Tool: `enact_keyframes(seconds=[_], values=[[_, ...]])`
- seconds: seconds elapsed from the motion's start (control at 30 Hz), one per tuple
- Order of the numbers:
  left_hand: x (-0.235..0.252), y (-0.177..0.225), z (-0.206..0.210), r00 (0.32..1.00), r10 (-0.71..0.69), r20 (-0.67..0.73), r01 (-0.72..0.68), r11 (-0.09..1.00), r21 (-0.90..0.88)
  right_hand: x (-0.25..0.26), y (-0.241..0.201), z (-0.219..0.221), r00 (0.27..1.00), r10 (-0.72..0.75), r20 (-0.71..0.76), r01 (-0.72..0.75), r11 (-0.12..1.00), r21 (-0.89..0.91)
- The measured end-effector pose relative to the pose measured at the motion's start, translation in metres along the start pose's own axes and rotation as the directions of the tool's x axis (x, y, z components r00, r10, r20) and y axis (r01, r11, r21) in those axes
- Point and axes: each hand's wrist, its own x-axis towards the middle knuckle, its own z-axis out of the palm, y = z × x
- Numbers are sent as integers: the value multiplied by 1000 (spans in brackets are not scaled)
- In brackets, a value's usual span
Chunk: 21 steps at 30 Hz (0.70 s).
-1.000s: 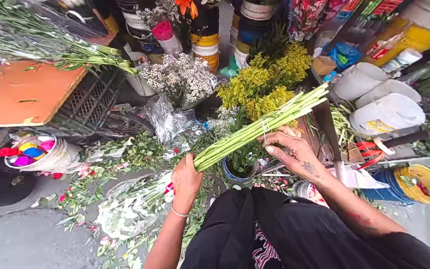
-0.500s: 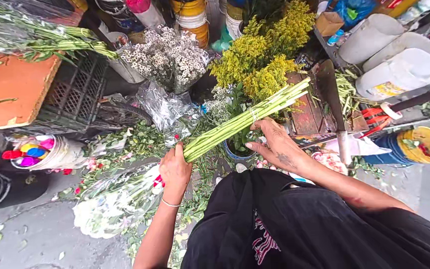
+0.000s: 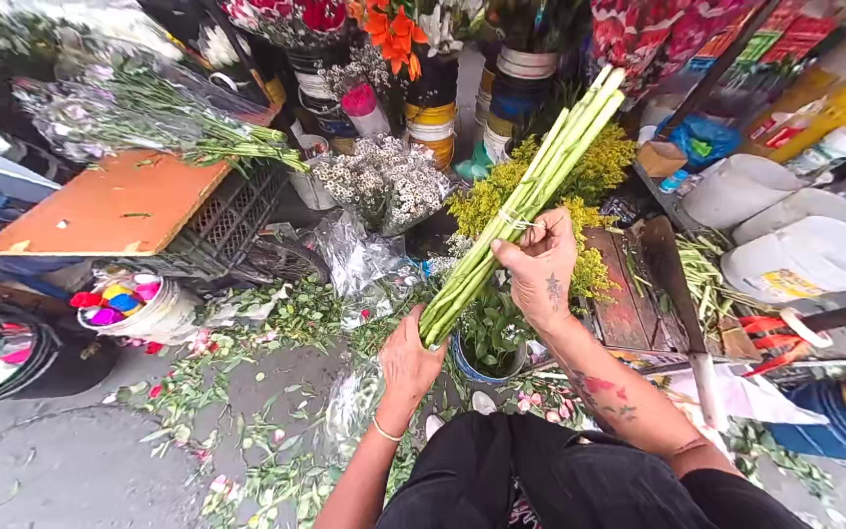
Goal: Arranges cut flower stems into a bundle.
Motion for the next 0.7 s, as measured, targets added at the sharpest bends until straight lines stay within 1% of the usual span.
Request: enact_keyframes(seconds=[0.03,0.07,0.13,0.17,0.2,0.23,0.27,0.3,0.33,0.37,0.4,0.43,0.47,0.5,0.53,0.57,0.6,0.63,0.67,0.7], values=[[4,-1,-8,998,43,41,-41,998,-47,1,-6,-1,998,-36,56,30,994,102],[9,-2,-16,990,81,112,-67,990,-124,2,-12,-3,991,-70,118,47,981,187],[18,-9,-23,944,164,285,-64,942,-330,1,-22,-6,959,-134,249,59,956,286],[21,-13,-20,914,222,339,-50,892,-449,0,-26,-6,940,-159,303,64,951,302],[22,-16,-12,886,285,365,-23,814,-580,-2,-29,-6,924,-176,339,70,950,303],[21,-19,-1,858,338,387,32,718,-696,-3,-30,-6,912,-184,366,75,953,292],[19,-21,10,828,373,418,104,631,-769,-4,-30,-8,904,-177,389,73,961,268],[18,-20,16,809,375,453,180,575,-798,-3,-29,-11,897,-160,412,62,968,241],[16,-17,20,812,332,481,243,557,-794,0,-28,-15,891,-142,431,55,976,210],[14,-14,23,828,265,494,292,548,-784,5,-26,-22,884,-136,447,66,983,169],[12,-11,28,849,198,489,318,549,-773,9,-25,-31,871,-151,468,117,988,101],[10,-8,31,875,127,467,319,575,-754,14,-24,-42,840,-180,512,215,976,-11],[11,-6,34,900,57,431,303,629,-716,17,-26,-53,798,-205,567,334,933,-133],[12,-4,34,914,-10,405,294,704,-646,18,-28,-61,763,-218,608,437,867,-238],[14,-4,34,918,-60,391,290,776,-560,15,-32,-67,743,-200,638,499,801,-330],[16,-4,34,923,-90,374,273,837,-474,9,-37,-68,739,-146,658,515,752,-412],[15,-3,35,932,-102,346,242,889,-388,2,-41,-65,750,-43,660,483,718,-502],[15,-2,34,941,-102,322,203,933,-297,-4,-45,-60,760,110,640,406,689,-600],[13,0,33,947,-99,307,168,964,-207,-8,-47,-53,750,273,602,290,682,-671],[11,1,33,952,-97,290,141,981,-134,-12,-46,-48,721,376,582,206,686,-698]])
